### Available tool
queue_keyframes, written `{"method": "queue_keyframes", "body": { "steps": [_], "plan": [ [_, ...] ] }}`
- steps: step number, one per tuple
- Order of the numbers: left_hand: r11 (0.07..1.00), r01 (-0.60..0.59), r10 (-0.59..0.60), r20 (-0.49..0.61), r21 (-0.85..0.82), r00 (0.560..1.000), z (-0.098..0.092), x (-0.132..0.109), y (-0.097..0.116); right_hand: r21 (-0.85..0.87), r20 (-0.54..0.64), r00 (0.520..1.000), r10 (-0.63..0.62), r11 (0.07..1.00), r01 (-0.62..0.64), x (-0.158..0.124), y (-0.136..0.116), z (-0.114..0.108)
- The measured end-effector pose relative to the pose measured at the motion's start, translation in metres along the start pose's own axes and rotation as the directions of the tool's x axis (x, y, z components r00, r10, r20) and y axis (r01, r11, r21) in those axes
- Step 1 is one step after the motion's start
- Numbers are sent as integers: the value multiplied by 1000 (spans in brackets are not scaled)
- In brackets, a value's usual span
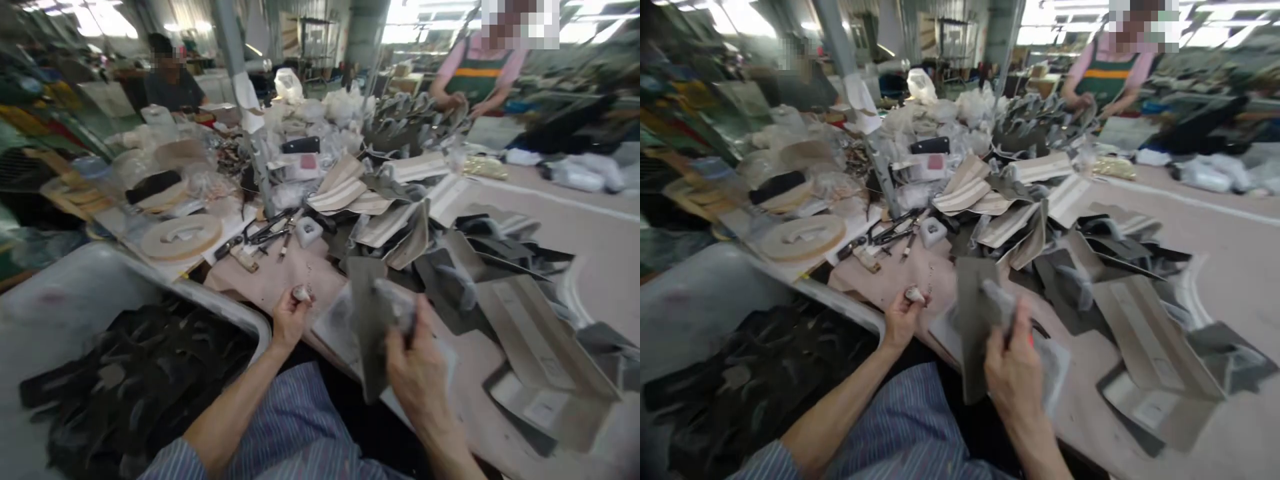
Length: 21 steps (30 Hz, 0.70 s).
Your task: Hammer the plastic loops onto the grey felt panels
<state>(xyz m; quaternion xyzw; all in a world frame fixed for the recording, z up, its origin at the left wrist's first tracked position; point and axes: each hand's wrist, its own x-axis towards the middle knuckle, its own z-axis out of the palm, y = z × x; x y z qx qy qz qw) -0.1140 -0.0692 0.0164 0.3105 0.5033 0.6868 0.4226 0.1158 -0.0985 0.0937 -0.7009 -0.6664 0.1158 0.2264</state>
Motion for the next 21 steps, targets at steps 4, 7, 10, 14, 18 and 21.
{"method": "queue_keyframes", "body": {
  "steps": [4,7,10,14,18,21],
  "plan": [
    [998,-42,39,64,56,997,22,23,12,-80,256,966,-30,995,52,-29,-21,44],
    [997,-6,-10,214,75,977,41,31,4,-79,320,948,-2,996,29,-42,-22,67],
    [995,63,-87,398,75,913,61,33,-13,25,340,940,1,1000,-10,-45,-17,66],
    [986,125,-164,554,107,816,78,30,-33,228,346,937,-44,973,-39,-42,-6,47],
    [982,130,-189,601,141,776,79,25,-39,188,119,988,103,974,-124,-36,31,20],
    [978,109,-195,608,176,770,78,24,-39,-106,-45,983,176,978,-180,-29,71,1]
  ]
}}
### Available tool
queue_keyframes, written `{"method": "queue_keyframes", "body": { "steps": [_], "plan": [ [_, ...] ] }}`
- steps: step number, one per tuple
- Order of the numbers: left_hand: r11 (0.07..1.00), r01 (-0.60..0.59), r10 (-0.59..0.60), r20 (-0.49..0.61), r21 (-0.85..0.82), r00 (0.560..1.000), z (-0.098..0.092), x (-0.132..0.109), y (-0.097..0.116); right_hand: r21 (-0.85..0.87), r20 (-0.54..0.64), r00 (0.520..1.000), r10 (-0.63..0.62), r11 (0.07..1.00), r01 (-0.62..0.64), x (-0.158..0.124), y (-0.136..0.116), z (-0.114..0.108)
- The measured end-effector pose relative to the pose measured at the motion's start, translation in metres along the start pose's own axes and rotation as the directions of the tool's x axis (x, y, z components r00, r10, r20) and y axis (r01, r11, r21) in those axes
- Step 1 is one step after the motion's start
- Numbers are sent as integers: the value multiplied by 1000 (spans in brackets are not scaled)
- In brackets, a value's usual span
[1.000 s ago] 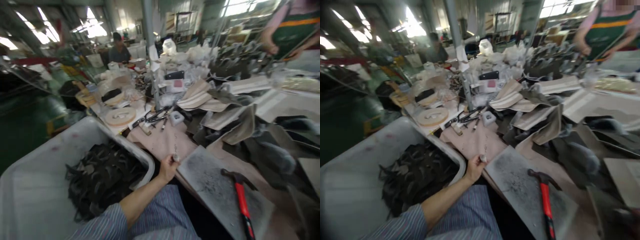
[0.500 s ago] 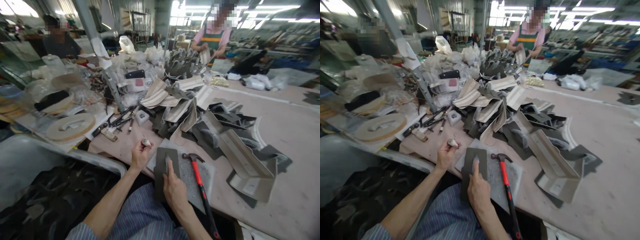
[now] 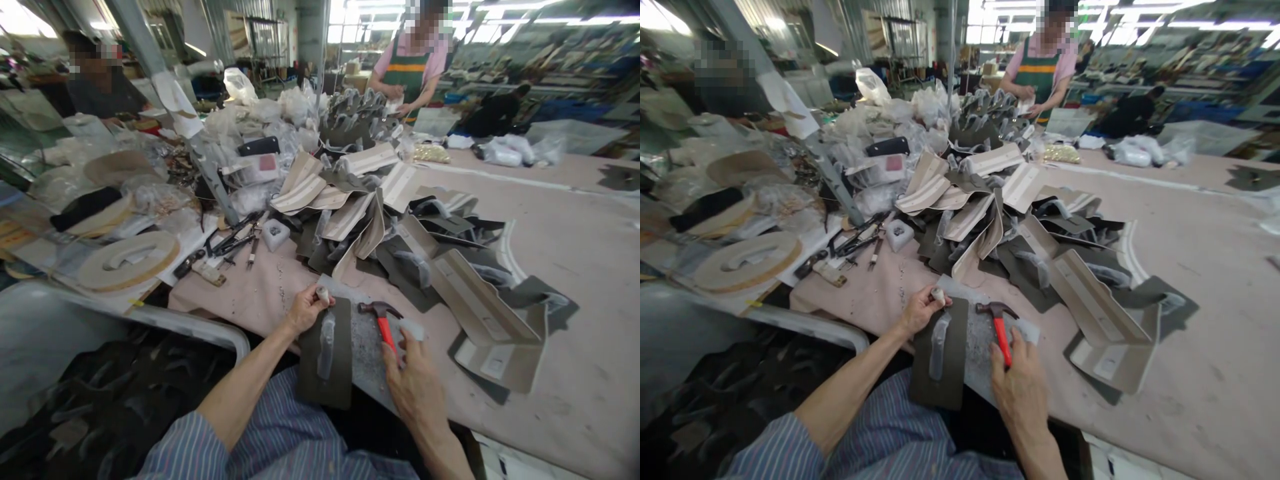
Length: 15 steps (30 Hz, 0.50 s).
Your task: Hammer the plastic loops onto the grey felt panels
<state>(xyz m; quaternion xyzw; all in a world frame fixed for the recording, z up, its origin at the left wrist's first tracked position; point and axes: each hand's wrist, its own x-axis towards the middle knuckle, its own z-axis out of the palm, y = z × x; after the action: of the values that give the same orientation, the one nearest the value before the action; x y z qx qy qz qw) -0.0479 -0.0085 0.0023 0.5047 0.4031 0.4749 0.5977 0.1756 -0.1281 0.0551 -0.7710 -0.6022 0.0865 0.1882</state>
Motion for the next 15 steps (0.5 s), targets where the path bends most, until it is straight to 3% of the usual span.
{"method": "queue_keyframes", "body": {
  "steps": [3,6,10,12,15],
  "plan": [
    [999,-3,4,-10,49,1000,1,1,0,-205,148,987,56,978,-25,8,28,-4],
    [996,3,-1,-26,89,1000,4,3,1,-174,321,944,82,984,-26,8,36,2],
    [992,3,1,-34,123,999,8,2,2,-114,363,928,88,992,-49,11,28,8],
    [981,-36,41,-22,192,999,9,1,2,103,457,875,159,968,-229,16,22,5],
    [925,-142,138,36,352,990,9,-2,2,414,675,723,148,734,-537,22,7,-9]
  ]
}}
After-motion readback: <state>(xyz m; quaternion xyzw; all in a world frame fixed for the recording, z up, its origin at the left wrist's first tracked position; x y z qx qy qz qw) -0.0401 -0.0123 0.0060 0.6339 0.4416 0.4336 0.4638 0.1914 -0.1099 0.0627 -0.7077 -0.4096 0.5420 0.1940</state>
